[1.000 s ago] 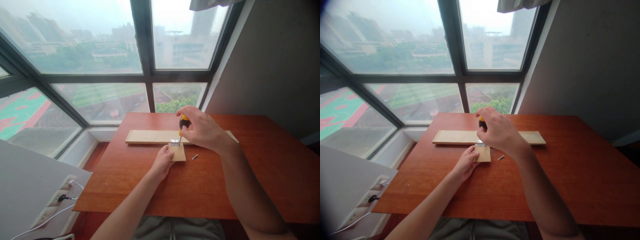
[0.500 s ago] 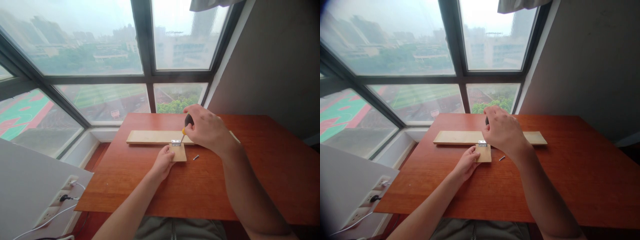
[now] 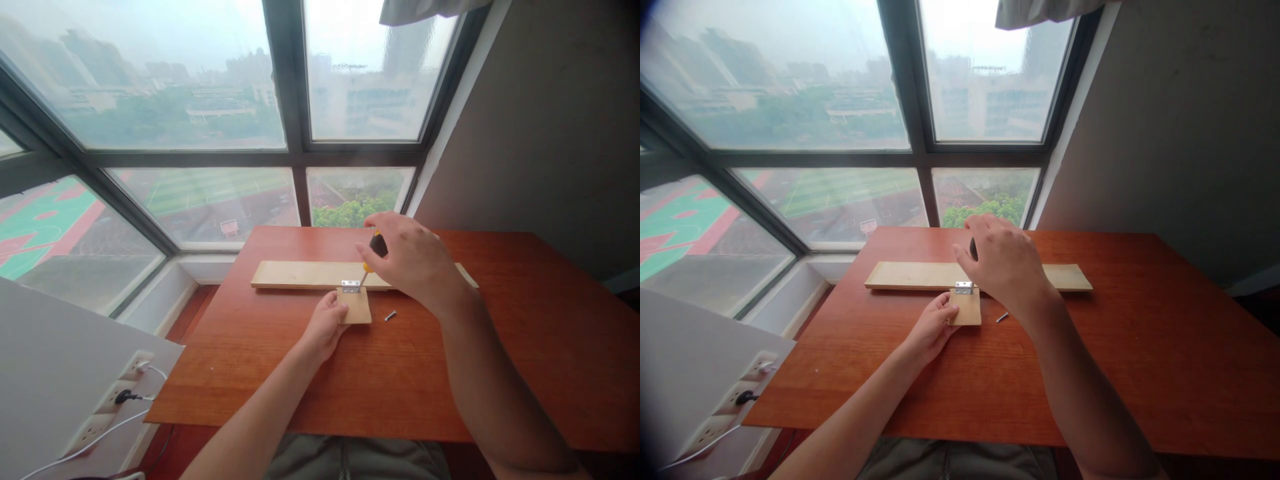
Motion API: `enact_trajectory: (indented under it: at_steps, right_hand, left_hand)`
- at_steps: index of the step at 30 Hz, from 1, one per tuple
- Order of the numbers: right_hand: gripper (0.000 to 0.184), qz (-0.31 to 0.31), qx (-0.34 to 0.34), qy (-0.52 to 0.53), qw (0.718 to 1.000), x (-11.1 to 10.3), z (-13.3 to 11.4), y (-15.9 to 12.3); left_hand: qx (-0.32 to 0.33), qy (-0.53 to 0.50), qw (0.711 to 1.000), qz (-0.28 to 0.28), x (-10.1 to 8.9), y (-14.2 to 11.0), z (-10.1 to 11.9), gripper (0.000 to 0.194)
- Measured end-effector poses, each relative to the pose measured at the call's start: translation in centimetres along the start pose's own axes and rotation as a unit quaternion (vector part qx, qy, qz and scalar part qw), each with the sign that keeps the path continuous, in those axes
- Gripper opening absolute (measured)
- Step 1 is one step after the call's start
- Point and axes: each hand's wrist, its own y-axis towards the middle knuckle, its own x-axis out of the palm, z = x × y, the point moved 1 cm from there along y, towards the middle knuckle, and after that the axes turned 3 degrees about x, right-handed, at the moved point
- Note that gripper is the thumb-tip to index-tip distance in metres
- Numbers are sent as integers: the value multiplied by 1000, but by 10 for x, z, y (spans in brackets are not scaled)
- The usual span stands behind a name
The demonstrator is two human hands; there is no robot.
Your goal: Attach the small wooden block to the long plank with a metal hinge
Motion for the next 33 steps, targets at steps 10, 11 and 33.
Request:
enact_trajectory:
  at_steps: [10, 11, 33]
  right_hand:
    - [42, -36, -15, 45, 998, -4, -1, -2]
    - [40, -38, -10, 43, 998, -5, -1, -2]
    - [29, -41, 32, -2, 999, -9, -1, -3]
  left_hand:
    - [3, -3, 1000, -7, 1, -1, 0, 35]
    - [3, -4, 1000, -7, 1, -1, 0, 35]
    - [4, -6, 1000, -7, 2, -2, 0, 32]
